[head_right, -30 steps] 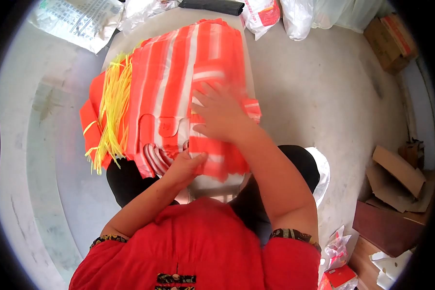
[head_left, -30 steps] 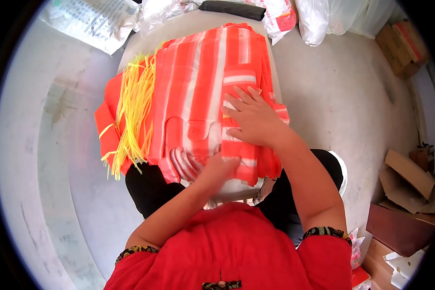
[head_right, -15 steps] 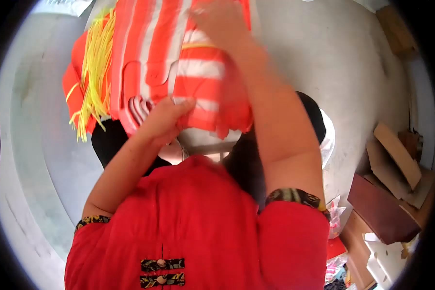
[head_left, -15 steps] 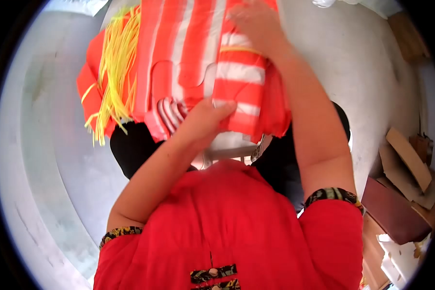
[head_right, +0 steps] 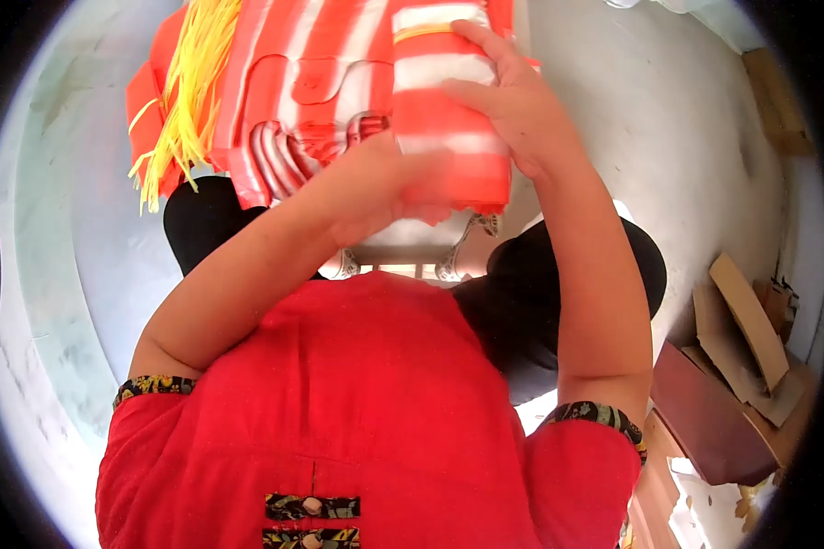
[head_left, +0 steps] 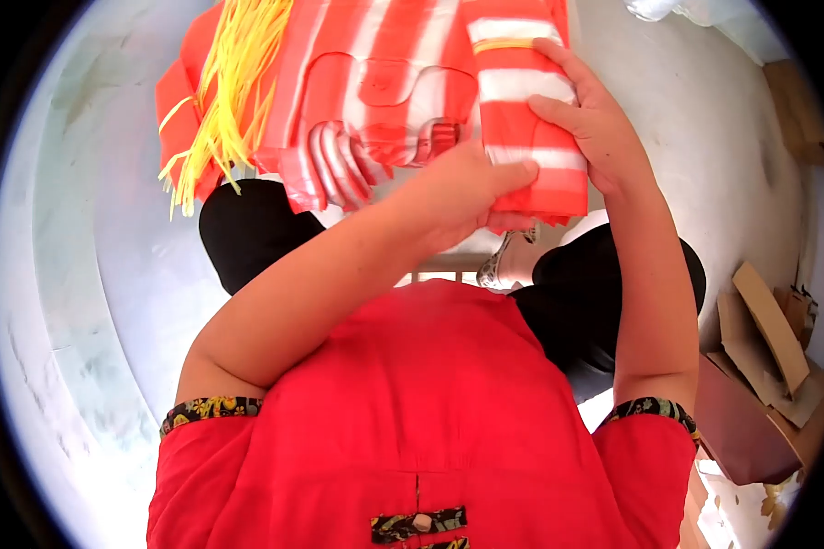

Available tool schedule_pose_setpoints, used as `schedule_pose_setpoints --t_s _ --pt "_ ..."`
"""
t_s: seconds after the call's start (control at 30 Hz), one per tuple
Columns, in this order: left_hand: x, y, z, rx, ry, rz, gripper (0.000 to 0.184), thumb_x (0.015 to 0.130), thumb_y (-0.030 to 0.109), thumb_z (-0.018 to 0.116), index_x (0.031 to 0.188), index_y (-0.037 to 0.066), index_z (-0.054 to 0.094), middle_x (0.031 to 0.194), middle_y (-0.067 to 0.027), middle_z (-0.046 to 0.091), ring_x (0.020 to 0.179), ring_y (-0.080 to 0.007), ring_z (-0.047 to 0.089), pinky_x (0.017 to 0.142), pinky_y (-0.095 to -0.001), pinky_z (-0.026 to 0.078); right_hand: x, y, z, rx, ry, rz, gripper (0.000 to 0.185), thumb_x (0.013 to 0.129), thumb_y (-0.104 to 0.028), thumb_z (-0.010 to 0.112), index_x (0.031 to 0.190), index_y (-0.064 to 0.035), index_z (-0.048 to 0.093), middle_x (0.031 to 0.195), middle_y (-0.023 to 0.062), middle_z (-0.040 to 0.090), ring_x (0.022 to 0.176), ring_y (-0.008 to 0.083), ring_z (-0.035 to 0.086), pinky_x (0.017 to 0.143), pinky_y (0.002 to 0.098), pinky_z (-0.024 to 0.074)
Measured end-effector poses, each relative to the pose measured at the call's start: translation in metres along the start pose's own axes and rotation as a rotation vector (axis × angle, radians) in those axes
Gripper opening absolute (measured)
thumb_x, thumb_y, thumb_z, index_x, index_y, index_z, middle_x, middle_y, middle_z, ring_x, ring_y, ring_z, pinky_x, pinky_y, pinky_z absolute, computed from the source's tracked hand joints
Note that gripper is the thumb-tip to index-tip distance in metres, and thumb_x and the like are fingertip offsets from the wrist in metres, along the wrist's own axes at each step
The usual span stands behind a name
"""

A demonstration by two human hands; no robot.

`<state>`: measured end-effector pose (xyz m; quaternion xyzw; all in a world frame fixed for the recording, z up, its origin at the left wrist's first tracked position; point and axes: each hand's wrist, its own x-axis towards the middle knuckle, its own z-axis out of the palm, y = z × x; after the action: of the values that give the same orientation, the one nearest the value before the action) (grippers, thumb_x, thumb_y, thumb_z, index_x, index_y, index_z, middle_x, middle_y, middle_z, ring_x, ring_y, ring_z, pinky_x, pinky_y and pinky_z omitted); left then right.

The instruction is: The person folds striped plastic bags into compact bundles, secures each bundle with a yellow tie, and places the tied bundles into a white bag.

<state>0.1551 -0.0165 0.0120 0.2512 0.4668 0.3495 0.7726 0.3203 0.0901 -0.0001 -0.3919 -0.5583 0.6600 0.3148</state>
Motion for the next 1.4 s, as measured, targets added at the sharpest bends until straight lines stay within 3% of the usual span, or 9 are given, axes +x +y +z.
schedule_pose_setpoints --t_s 0.27,0.47,0.53,0.63,0.77,0.8,0.87,1.0,1.4 --pt "-0.024 -0.023 -0.009 0.654 -0.328 -0.21 0.029 0.104 0.021 0.062 0.125 0.003 0.065 0.11 -0.0069 0.077 0.105 -0.0181 0.073 0.087 -0.0343 0.058 -0.008 -0.006 -0.079 -0.037 0.021 -0.042 0.07 0.091 -0.002 0.071 0.157 -0.0069 0.047 0.138 0.0127 0.062 0.109 0.0175 0.068 0.096 0.0313 0.0555" --pt "-0.046 -0.11 -0.13 1.698 -0.075 -0.221 0.027 0.098 0.028 0.061 0.113 0.009 0.074 0.109 -0.0211 0.074 0.102 -0.0391 0.071 0.089 -0.0473 0.056 -0.041 -0.032 -0.139 0.013 0.278 -0.263 0.068 0.094 0.0 0.07 0.157 -0.0063 0.046 0.131 0.01 0.068 0.107 0.0147 0.07 0.099 0.0326 0.055" --pt "-0.071 -0.152 -0.189 1.708 -0.002 -0.075 0.034 0.098 0.033 0.057 0.112 0.007 0.074 0.109 -0.0205 0.075 0.102 -0.0404 0.071 0.088 -0.0497 0.055 -0.049 -0.037 -0.168 0.042 0.364 -0.3 0.067 0.094 0.0 0.069 0.156 -0.0058 0.047 0.134 0.0113 0.066 0.112 0.0179 0.068 0.1 0.0333 0.0545" --pt "-0.067 -0.161 -0.206 1.822 -0.102 -0.752 0.041 0.099 0.039 0.054 0.116 0.008 0.074 0.114 -0.0208 0.074 0.104 -0.0417 0.071 0.09 -0.0503 0.055 -0.084 -0.055 -0.188 0.132 0.533 -0.299 0.066 0.094 0.003 0.068 0.156 -0.0047 0.046 0.141 0.0129 0.061 0.121 0.0216 0.064 0.102 0.035 0.0543" --pt "-0.047 -0.178 -0.208 1.841 -0.223 -0.68 0.041 0.099 0.04 0.054 0.116 0.008 0.074 0.114 -0.0204 0.074 0.104 -0.0415 0.07 0.09 -0.0499 0.055 -0.157 -0.049 -0.212 0.046 0.582 -0.449 0.068 0.094 0.006 0.065 0.158 -0.003 0.042 0.142 0.0118 0.061 0.121 0.0194 0.064 0.102 0.0346 0.0541" --pt "-0.041 -0.182 -0.206 1.846 -0.252 -0.657 0.041 0.099 0.04 0.054 0.116 0.008 0.074 0.114 -0.0203 0.074 0.104 -0.0414 0.07 0.09 -0.0498 0.055 -0.179 -0.035 -0.221 0.033 0.634 -0.394 0.073 0.086 0.006 0.07 0.155 -0.0022 0.046 0.136 0.011 0.063 0.1 0.0144 0.069 0.087 0.0279 0.0571" --pt "-0.031 -0.187 -0.201 1.861 -0.293 -0.641 0.041 0.099 0.04 0.054 0.116 0.008 0.074 0.115 -0.0201 0.074 0.104 -0.0413 0.07 0.091 -0.0496 0.055 -0.222 -0.001 -0.225 0.083 0.624 -0.422 0.073 0.088 0.005 0.07 0.156 0.0002 0.044 0.137 0.01 0.062 0.098 0.0154 0.07 0.088 0.0292 0.0581" --pt "-0.023 -0.186 -0.199 1.892 -0.337 -0.635 0.042 0.099 0.04 0.054 0.117 0.008 0.074 0.115 -0.0198 0.074 0.105 -0.041 0.07 0.091 -0.0492 0.055 -0.293 0.088 -0.207 0.162 0.757 -0.23 0.074 0.089 0.012 0.063 0.158 -0.0045 0.042 0.141 0.0099 0.06 0.123 0.0193 0.063 0.104 0.0339 0.054" --pt "-0.028 -0.184 -0.206 1.924 -0.35 -0.696 0.042 0.099 0.041 0.055 0.118 0.009 0.074 0.116 -0.0186 0.074 0.106 -0.0403 0.07 0.092 -0.048 0.054 -0.333 0.305 -0.108 0.174 0.816 0.449 0.076 0.087 0.004 0.073 0.156 -0.013 0.048 0.141 0.009 0.06 0.112 0.0205 0.065 0.094 0.0313 0.0571"
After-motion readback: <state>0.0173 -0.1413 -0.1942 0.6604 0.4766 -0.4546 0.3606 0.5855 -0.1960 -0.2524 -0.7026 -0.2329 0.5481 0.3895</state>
